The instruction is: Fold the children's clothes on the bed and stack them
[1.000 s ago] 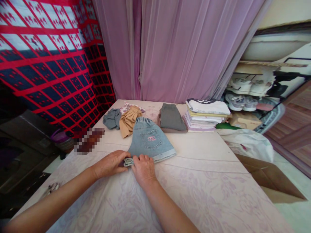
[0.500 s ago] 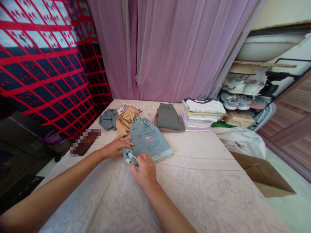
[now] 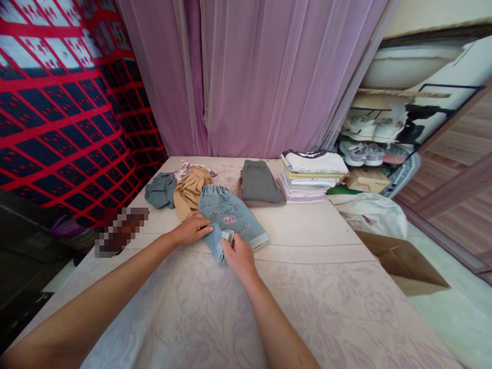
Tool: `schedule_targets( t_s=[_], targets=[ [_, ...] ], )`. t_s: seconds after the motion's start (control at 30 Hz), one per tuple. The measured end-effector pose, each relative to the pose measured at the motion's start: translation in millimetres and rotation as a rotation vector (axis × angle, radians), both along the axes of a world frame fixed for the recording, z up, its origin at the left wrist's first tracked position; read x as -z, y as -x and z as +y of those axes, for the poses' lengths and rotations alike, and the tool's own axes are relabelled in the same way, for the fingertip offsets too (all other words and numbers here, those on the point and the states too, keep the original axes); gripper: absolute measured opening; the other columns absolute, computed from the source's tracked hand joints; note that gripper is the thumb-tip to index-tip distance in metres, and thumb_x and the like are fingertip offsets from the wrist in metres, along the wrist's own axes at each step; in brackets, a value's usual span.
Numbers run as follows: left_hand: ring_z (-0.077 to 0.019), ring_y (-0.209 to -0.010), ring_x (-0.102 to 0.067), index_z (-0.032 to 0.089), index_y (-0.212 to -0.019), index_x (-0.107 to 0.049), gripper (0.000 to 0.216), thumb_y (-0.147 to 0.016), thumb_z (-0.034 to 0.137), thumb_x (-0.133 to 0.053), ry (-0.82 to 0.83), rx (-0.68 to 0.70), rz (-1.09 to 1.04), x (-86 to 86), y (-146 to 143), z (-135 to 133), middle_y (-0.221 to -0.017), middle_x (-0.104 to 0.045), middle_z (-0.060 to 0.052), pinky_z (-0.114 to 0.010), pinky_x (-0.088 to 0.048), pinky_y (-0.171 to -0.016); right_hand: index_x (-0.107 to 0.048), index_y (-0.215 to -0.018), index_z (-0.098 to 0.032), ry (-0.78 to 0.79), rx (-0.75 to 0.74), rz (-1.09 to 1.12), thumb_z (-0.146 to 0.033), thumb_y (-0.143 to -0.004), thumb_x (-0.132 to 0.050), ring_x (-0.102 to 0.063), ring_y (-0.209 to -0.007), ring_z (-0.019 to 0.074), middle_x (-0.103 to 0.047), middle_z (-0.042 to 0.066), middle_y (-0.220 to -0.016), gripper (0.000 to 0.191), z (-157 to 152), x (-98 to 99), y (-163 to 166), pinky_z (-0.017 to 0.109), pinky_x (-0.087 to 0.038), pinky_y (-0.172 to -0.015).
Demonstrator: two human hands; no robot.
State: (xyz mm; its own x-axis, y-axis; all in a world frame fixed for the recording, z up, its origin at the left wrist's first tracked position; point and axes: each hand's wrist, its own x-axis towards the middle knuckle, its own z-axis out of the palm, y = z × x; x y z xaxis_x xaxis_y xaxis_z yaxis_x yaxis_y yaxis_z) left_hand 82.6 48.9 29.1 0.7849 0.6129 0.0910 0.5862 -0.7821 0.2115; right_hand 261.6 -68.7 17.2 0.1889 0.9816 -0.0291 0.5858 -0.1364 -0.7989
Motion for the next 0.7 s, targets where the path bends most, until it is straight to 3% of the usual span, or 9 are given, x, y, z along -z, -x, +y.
schedule_targets(
  t_s=[0.2,0.33,0.5,0.63,0.7],
  targets=[
    [-0.0176,-0.074,-0.053,0.02,-0.074,-0.062,0.037,-0.089,0.05,-0.047,-0.026,-0.046,-0.002,6.0,-3.9,-2.6,-0.065,-0.057,0.0,-0.038,-0.032,-0.088,-0.049,-0.125,-0.018,0.046,0.013,-0.067,-0.027,-0.081,-0.052,-0.06,-0.061,0.0154,-0.064,-0.002,-0.066,0.045,-1.2,-2.2,-0.1,0.023,-0.038,-0.056],
    [-0.0166,-0.072,-0.054,0.02,-0.074,-0.063,0.033,-0.085,0.05,-0.054,0.007,-0.066,-0.031,8.1,-4.2,-0.5,-0.066,-0.058,0.001,-0.038,-0.031,-0.089,-0.056,-0.119,-0.023,0.034,-0.035,-0.224,-0.029,-0.085,-0.047,-0.061,-0.066,0.0166,-0.066,0.0,-0.071,0.036,-6.3,-12.8,2.3,0.024,-0.037,-0.059],
    [-0.0174,-0.076,-0.055,0.021,-0.077,-0.061,0.026,-0.082,0.046,-0.059,0.037,-0.103,-0.056,2.2,-5.6,-6.4,-0.069,-0.06,0.001,-0.039,-0.032,-0.091,-0.066,-0.091,-0.021,0.012,-0.049,-0.385,-0.033,-0.089,-0.041,-0.062,-0.078,0.0188,-0.067,0.007,-0.087,0.027,-5.8,-14.1,-1.1,0.026,-0.039,-0.066],
    [-0.0213,-0.097,-0.055,0.021,-0.098,-0.06,0.017,-0.084,0.031,-0.057,-0.029,-0.16,-0.236,-3.5,-11.5,-34.1,-0.098,-0.065,-0.005,-0.039,-0.037,-0.091,-0.057,-0.114,-0.02,0.014,-0.01,-0.376,-0.023,-0.084,-0.045,-0.063,-0.081,0.0195,-0.069,0.008,-0.095,0.033,-1.4,-4.9,-3.8,0.027,-0.042,-0.069],
    [-0.0208,-0.104,-0.055,0.022,-0.104,-0.061,0.02,-0.087,0.024,-0.051,-0.018,-0.096,-0.302,-1.9,-13.2,-50.8,-0.108,-0.064,-0.006,-0.039,-0.039,-0.093,-0.051,-0.124,-0.019,0.007,0.007,-0.316,-0.02,-0.08,-0.048,-0.063,-0.085,0.0195,-0.068,0.007,-0.099,0.044,1.2,1.3,-5.1,0.028,-0.043,-0.073]
  ],
)
